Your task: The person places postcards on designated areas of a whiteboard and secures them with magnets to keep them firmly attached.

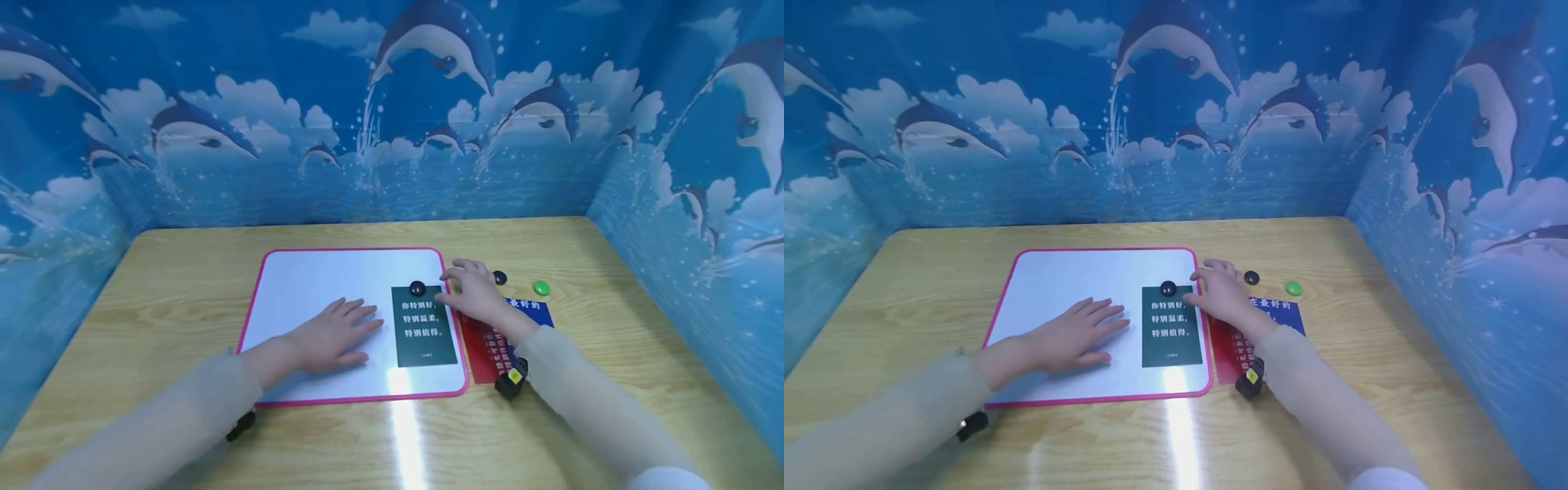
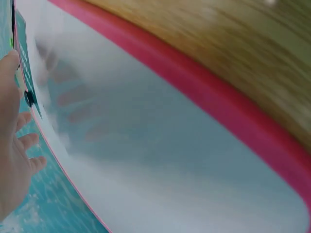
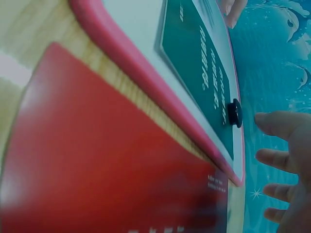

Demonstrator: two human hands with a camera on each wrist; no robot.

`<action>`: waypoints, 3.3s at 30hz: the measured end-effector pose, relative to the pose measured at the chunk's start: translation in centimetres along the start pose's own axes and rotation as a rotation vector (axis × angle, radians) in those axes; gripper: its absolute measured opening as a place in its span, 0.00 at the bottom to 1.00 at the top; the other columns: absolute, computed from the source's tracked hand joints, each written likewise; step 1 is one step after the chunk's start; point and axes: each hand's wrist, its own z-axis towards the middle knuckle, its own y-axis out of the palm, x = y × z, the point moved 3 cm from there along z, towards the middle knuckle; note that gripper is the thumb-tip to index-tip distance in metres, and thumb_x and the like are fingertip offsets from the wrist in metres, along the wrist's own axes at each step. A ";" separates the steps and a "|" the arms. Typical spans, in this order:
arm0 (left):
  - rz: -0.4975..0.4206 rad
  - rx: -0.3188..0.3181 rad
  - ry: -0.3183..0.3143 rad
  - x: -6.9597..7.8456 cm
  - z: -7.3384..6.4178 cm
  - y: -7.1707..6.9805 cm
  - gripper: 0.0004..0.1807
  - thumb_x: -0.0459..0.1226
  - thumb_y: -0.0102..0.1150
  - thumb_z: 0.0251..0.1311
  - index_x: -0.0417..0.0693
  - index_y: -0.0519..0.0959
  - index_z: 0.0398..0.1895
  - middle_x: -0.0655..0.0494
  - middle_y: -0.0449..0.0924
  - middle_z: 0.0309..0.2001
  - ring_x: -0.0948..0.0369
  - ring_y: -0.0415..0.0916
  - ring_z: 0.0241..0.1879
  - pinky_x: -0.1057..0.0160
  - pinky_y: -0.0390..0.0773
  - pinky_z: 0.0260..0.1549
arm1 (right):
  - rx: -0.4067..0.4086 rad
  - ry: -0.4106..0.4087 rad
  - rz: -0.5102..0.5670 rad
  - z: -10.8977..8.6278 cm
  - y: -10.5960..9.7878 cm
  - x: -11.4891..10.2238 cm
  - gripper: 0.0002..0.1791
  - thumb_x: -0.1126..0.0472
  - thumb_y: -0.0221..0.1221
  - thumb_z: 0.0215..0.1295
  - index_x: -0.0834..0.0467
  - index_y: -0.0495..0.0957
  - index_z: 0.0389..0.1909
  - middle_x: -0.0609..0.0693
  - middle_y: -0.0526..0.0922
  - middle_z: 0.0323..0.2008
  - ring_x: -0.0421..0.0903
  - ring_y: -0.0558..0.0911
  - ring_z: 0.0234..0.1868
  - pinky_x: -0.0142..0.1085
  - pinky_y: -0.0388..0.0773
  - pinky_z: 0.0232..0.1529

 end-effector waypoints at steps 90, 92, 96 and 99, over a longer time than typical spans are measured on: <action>-0.023 0.164 -0.299 -9.8 -9.6 1.5 0.39 0.56 0.56 0.57 0.47 0.62 0.68 0.40 0.58 0.69 0.39 0.54 0.67 0.37 0.60 0.61 | -0.152 0.487 -0.002 -6.0 -3.6 11.6 0.51 0.42 0.68 0.47 0.71 0.58 0.62 0.74 0.62 0.50 0.66 0.62 0.48 0.55 0.70 0.43; -0.026 0.164 -0.297 -9.8 -9.6 1.5 0.39 0.56 0.56 0.57 0.47 0.62 0.68 0.40 0.58 0.69 0.39 0.54 0.67 0.37 0.60 0.62 | -0.152 0.480 0.007 -6.0 -3.6 11.8 0.50 0.41 0.68 0.46 0.70 0.59 0.61 0.74 0.62 0.51 0.66 0.62 0.48 0.54 0.70 0.44; -0.028 0.166 -0.294 -9.8 -9.6 1.6 0.39 0.56 0.56 0.57 0.47 0.62 0.68 0.40 0.58 0.69 0.39 0.54 0.67 0.37 0.59 0.62 | -0.146 0.469 0.003 -5.8 -3.5 12.2 0.49 0.41 0.68 0.45 0.70 0.62 0.58 0.72 0.63 0.50 0.65 0.63 0.48 0.53 0.70 0.42; -0.029 0.165 -0.294 -9.9 -9.6 1.6 0.39 0.56 0.56 0.57 0.47 0.62 0.68 0.40 0.58 0.69 0.39 0.54 0.67 0.37 0.59 0.62 | -0.150 0.467 -0.018 -5.7 -3.5 12.3 0.45 0.40 0.68 0.45 0.70 0.65 0.53 0.71 0.64 0.47 0.63 0.64 0.46 0.49 0.69 0.40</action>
